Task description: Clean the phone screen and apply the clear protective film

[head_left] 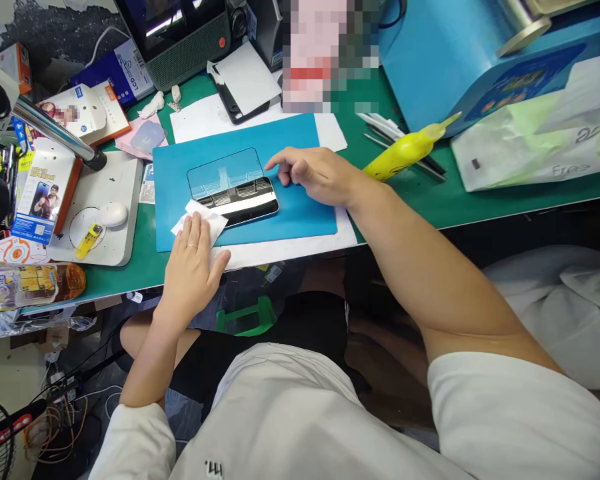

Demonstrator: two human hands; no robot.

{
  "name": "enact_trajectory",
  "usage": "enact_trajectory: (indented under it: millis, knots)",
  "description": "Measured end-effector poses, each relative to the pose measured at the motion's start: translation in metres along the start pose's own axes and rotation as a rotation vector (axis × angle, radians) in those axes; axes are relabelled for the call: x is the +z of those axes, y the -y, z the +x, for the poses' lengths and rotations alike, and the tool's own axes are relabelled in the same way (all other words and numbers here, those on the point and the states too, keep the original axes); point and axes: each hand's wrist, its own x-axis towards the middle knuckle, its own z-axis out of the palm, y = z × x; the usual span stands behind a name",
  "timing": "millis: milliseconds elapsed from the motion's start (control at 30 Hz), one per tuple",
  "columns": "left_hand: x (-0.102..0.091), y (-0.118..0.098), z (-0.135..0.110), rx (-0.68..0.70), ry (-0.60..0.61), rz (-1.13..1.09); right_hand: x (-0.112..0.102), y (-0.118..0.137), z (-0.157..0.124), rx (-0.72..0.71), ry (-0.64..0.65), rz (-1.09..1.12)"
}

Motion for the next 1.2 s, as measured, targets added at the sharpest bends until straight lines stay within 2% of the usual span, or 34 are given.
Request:
enact_trajectory:
  millis: [167, 300, 400, 500, 633, 700, 767, 867, 1000, 1067, 1133, 1200]
  knots:
    - [0.006, -0.007, 0.002, -0.013, -0.031, -0.032, 0.001, 0.001, -0.001, -0.016, -0.002, 0.001]
    - [0.016, -0.015, 0.021, -0.058, 0.009, -0.018, 0.003, -0.002, 0.0, -0.01, -0.012, 0.002]
    - [0.019, -0.022, 0.041, -0.03, 0.041, 0.0, 0.003, -0.004, 0.001, -0.021, -0.008, 0.002]
    - [0.023, -0.038, 0.064, 0.054, 0.072, 0.006, 0.003, -0.003, 0.002, -0.019, -0.004, -0.014]
    - [0.037, -0.075, 0.091, 0.172, 0.099, 0.02, 0.004, -0.001, 0.001, -0.01, 0.005, -0.008]
    - [0.043, -0.089, 0.097, 0.194, 0.105, 0.053, 0.004, -0.001, 0.0, -0.013, -0.005, 0.01]
    - [0.046, -0.092, 0.093, 0.213, 0.105, 0.073, 0.003, -0.002, -0.002, -0.017, -0.004, 0.025]
    - [0.042, -0.072, 0.074, 0.223, 0.079, 0.052, 0.001, -0.003, -0.004, -0.014, 0.003, 0.016]
    - [0.026, -0.025, 0.033, 0.149, 0.012, 0.042, 0.0, -0.003, -0.004, -0.005, 0.036, -0.005]
    - [0.016, -0.006, 0.017, 0.159, 0.038, 0.054, 0.002, -0.004, -0.003, -0.012, 0.012, 0.01]
    - [0.008, 0.007, 0.01, 0.17, 0.066, 0.057, 0.003, -0.005, -0.002, -0.019, -0.011, 0.023]
    - [0.004, 0.014, 0.013, 0.165, 0.084, 0.05, 0.004, -0.004, -0.001, -0.019, -0.003, 0.025]
